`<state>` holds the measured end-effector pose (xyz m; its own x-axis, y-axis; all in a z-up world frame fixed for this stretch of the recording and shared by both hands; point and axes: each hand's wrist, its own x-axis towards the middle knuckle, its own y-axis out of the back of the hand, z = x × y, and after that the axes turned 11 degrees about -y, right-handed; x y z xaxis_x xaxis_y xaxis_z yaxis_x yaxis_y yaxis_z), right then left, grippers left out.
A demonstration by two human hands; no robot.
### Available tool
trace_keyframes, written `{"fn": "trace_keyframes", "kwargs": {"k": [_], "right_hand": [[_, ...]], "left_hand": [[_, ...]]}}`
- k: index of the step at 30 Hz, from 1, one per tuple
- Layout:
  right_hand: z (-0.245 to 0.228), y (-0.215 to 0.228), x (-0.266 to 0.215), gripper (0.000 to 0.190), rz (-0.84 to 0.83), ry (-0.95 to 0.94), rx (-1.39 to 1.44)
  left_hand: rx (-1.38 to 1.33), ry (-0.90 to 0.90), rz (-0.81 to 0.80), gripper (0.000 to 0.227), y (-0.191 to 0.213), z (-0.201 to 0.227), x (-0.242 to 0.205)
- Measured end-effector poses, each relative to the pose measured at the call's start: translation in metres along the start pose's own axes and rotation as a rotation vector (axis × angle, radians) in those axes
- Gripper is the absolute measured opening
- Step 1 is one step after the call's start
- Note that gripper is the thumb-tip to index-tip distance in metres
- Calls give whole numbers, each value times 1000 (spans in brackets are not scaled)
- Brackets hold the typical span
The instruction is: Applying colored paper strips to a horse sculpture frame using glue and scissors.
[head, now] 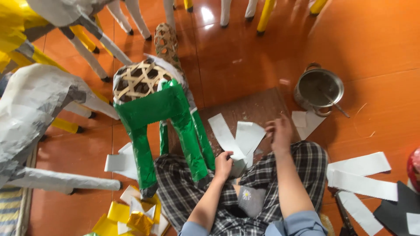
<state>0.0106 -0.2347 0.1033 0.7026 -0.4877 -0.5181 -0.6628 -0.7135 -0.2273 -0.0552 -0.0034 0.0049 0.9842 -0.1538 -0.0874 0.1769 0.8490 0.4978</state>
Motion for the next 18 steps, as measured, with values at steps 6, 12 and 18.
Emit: {"fn": "trace_keyframes", "kwargs": {"k": [6, 12, 18], "right_hand": [[-15, 104, 110, 20, -126, -237, 514], [-63, 70, 23, 29, -69, -274, 335], [-54, -2, -89, 64, -733, 352, -653]], "left_hand": [[178, -233, 147, 25, 1, 10, 10], [229, -556, 386, 20, 17, 57, 15], [42, -791, 390, 33, 78, 203, -23]]}}
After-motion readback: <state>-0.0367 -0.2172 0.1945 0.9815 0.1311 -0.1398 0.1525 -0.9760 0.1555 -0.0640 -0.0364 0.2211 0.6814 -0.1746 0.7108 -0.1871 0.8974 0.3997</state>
